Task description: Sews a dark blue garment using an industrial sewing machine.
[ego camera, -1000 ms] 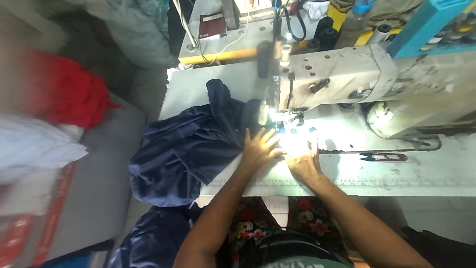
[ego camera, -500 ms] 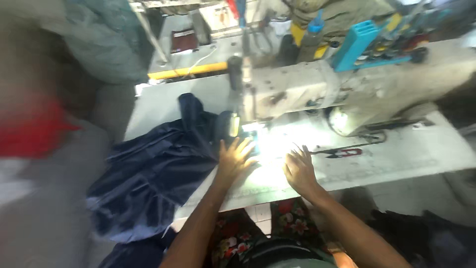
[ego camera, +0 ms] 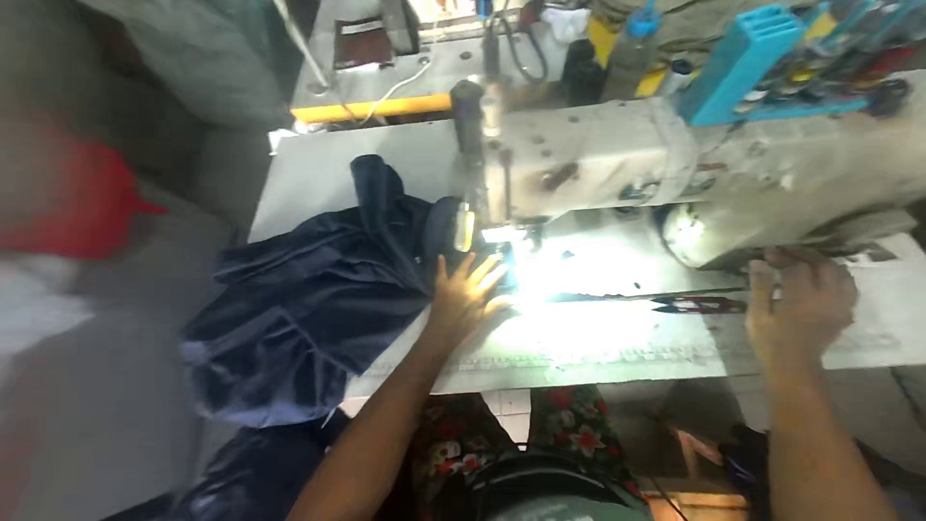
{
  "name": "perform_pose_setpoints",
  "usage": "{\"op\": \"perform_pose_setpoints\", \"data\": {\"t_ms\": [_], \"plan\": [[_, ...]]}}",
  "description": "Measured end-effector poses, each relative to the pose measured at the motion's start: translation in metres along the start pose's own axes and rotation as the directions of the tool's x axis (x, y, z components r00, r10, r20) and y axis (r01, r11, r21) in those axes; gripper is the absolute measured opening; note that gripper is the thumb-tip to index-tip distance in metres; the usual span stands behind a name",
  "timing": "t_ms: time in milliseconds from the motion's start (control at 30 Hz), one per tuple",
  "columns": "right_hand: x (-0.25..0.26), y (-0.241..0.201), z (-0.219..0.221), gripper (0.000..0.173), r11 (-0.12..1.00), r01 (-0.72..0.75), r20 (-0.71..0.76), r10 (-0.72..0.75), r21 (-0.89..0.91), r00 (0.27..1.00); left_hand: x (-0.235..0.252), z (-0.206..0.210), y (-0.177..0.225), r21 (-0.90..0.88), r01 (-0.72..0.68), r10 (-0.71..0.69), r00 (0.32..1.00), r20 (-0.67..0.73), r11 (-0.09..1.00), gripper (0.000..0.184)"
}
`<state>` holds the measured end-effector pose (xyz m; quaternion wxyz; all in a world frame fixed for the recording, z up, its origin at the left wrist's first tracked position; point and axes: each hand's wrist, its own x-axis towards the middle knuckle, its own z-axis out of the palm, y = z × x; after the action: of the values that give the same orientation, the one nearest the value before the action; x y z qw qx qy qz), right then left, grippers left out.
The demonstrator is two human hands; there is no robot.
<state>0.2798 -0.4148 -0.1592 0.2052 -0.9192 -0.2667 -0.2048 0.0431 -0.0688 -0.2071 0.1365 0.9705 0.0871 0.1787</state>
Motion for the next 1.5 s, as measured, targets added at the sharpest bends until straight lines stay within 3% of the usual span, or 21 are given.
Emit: {"op": "perform_pose_setpoints", "data": {"t_ms": [133, 333, 1233, 1500], "plan": [[-0.017, 0.005, 0.016, 0.054, 0.999, -0.001, 0.165, 0.008, -0.037, 0.986, 0.001, 0.002, 0.000, -0.006, -0.004, 0.004, 1.000, -0.010, 1.000, 0.057], [-0.029, 0.000, 0.017, 0.058, 0.998, -0.058, 0.251, 0.065, -0.033, 0.966, 0.001, 0.002, 0.001, 0.014, -0.005, 0.005, 1.000, -0.003, 1.000, 0.058], [-0.032, -0.004, 0.016, 0.056, 0.990, -0.109, 0.221, 0.126, -0.088, 0.967, -0.004, 0.000, 0.009, 0.020, 0.001, -0.001, 1.000, 0.016, 1.000, 0.057], [-0.031, -0.004, 0.016, 0.064, 0.987, -0.127, 0.098, 0.137, -0.099, 0.986, -0.004, 0.000, 0.007, 0.007, 0.001, -0.001, 1.000, 0.009, 1.000, 0.054]]}}
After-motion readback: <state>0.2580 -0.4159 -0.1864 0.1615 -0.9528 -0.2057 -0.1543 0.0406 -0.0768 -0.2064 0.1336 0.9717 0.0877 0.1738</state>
